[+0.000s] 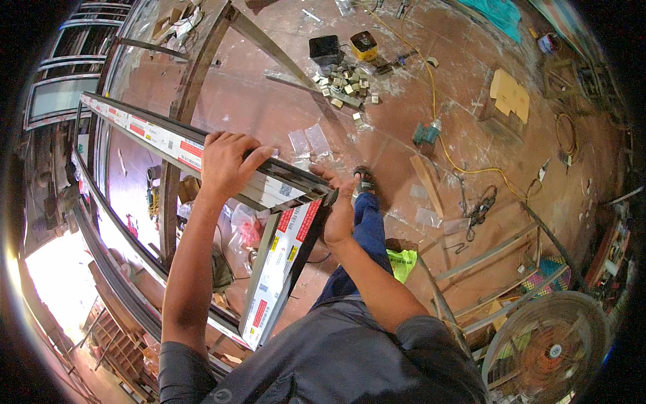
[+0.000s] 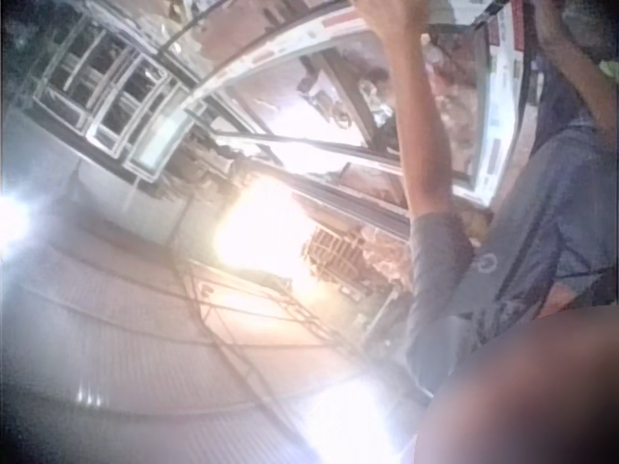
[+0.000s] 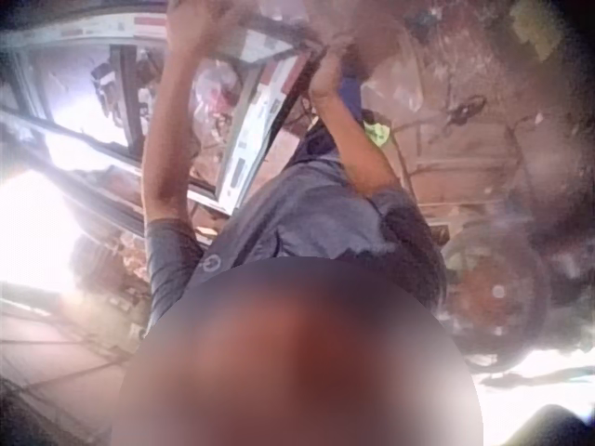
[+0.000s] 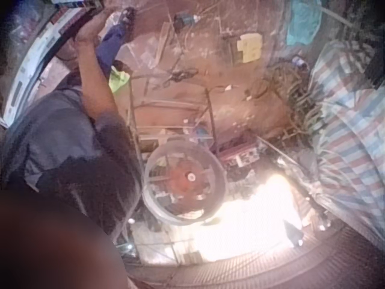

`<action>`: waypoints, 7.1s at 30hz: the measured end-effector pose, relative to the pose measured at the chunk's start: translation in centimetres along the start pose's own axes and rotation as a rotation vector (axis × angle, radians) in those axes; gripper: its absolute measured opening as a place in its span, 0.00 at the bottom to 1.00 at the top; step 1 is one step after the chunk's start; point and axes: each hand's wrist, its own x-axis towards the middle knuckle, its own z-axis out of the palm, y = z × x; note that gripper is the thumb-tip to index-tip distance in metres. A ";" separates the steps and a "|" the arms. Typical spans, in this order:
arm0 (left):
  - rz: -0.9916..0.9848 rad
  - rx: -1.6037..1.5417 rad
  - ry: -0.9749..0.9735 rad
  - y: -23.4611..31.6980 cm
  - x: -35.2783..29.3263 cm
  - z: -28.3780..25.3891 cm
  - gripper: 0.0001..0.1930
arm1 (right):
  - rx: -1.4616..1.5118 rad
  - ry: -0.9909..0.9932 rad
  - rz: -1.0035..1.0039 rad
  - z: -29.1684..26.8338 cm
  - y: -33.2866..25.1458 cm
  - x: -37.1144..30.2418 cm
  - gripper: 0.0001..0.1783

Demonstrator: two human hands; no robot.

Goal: The person assembles a window frame by aligning metal profiles, drilling holes, and inserting rubber seals. They use a cordless drill and scissors to cut and fit the seals into the frame grooves.

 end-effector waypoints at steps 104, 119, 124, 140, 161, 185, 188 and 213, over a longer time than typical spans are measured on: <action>0.270 -0.089 0.079 7.1 -3.3 1.9 0.33 | -0.604 -0.309 -0.063 -6.3 -4.9 1.3 0.11; 0.232 -0.102 0.046 6.1 -3.3 1.9 0.31 | 0.276 0.154 0.387 1.9 0.5 0.5 0.45; 0.242 -0.113 0.076 6.2 -3.2 2.1 0.30 | 0.197 0.090 0.349 1.4 0.2 0.6 0.52; 0.229 -0.143 0.281 5.8 -5.4 3.5 0.31 | -0.159 -0.038 0.110 -2.1 -1.6 -1.0 0.12; -0.530 -0.252 0.081 10.5 -18.6 5.5 0.57 | -0.136 -0.153 -0.080 -3.8 0.1 0.2 0.10; -0.497 -0.223 0.104 10.9 -18.4 6.5 0.58 | 0.002 -0.149 -0.178 -3.8 2.1 0.4 0.19; -0.499 -0.237 0.115 10.5 -18.7 6.9 0.57 | -0.019 -0.211 -0.137 -4.6 1.5 1.0 0.17; -0.458 -0.161 0.110 10.9 -18.5 6.1 0.60 | 0.092 -0.199 0.026 -3.3 3.3 -2.8 0.30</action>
